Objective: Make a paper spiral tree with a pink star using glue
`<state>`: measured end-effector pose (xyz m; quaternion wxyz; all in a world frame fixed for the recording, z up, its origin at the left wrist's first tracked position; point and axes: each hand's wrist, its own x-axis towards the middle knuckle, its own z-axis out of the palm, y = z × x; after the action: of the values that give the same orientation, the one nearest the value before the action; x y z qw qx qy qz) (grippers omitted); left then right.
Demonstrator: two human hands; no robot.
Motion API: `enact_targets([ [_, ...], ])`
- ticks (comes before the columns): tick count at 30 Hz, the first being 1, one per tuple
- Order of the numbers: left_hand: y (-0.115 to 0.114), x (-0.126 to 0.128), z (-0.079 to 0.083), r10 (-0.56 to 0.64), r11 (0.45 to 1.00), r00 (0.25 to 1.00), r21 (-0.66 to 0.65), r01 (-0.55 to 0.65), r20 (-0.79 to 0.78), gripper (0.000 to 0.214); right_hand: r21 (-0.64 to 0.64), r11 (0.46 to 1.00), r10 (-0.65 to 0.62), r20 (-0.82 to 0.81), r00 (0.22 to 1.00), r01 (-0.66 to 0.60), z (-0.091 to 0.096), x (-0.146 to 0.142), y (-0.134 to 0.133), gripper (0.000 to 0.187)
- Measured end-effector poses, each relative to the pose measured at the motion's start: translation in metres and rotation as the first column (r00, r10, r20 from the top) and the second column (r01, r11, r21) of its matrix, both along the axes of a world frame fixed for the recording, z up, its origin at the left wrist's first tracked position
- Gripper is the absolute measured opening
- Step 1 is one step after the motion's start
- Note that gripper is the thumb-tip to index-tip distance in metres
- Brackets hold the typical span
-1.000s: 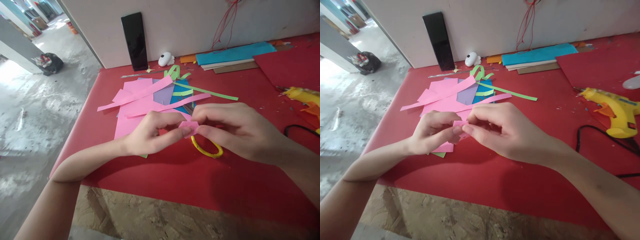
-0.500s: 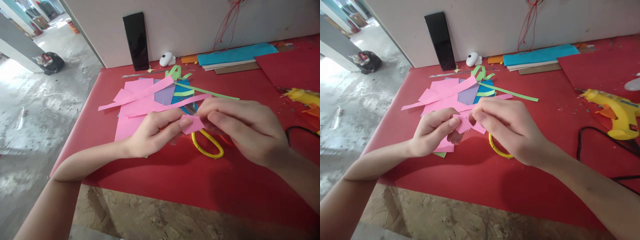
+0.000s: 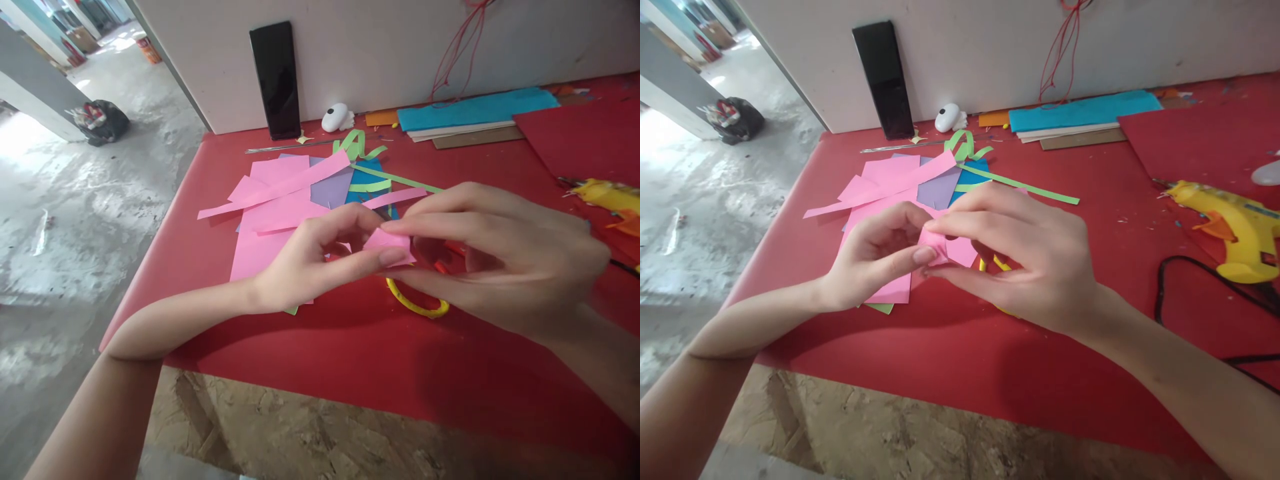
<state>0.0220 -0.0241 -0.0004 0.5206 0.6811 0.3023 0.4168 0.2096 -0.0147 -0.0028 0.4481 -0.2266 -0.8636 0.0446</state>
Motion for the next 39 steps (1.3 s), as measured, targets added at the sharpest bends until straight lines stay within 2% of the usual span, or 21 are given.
enact_targets([
  [2,0.0,0.001,0.001,0.001,1.0,1.0,-0.023,-0.002,-0.003,0.031,0.06,0.998,-0.019,0.033,0.999,0.017,-0.001,0.0,0.0,0.014],
  [4,0.0,0.001,0.002,-0.019,0.999,1.0,-0.035,0.019,-0.01,0.031,0.033,0.999,0.014,0.021,1.0,-0.015,-0.002,0.0,0.0,0.013],
  [8,0.0,-0.001,0.005,-0.048,0.997,0.998,-0.06,0.05,0.027,0.03,-0.146,0.983,0.096,-0.135,0.986,-0.115,-0.005,0.0,0.002,0.021],
  [10,0.0,-0.002,0.005,-0.066,0.992,0.996,-0.105,0.071,0.054,0.028,-0.26,0.957,0.081,-0.201,0.976,-0.133,-0.006,0.002,0.001,0.021],
  [13,0.001,-0.002,0.004,-0.095,0.98,0.993,-0.168,0.106,0.075,0.019,-0.421,0.899,0.034,-0.2,0.979,-0.118,-0.008,0.004,-0.001,0.016],
  [16,0.001,-0.003,0.004,-0.105,0.969,0.991,-0.214,0.121,0.085,0.009,-0.481,0.865,0.022,-0.244,0.97,-0.14,-0.008,0.004,-0.002,0.019],
  [21,-0.001,-0.002,0.007,-0.1,0.969,0.989,-0.214,0.122,0.111,0.006,-0.505,0.839,0.07,-0.272,0.96,-0.204,-0.007,0.002,0.0,0.016],
  [26,-0.003,-0.001,0.008,-0.082,0.98,0.992,-0.176,0.097,0.094,0.008,-0.45,0.858,0.096,-0.334,0.938,-0.248,-0.011,0.005,0.0,0.03],
  [32,-0.002,0.0,0.006,-0.092,0.971,0.987,-0.21,0.118,0.13,0.028,-0.46,0.84,0.139,-0.329,0.934,-0.287,-0.012,0.006,0.001,0.036],
  [39,0.0,0.002,0.007,-0.107,0.955,0.984,-0.26,0.14,0.139,0.034,-0.349,0.886,0.213,-0.278,0.937,-0.305,-0.011,0.004,0.003,0.034],
])
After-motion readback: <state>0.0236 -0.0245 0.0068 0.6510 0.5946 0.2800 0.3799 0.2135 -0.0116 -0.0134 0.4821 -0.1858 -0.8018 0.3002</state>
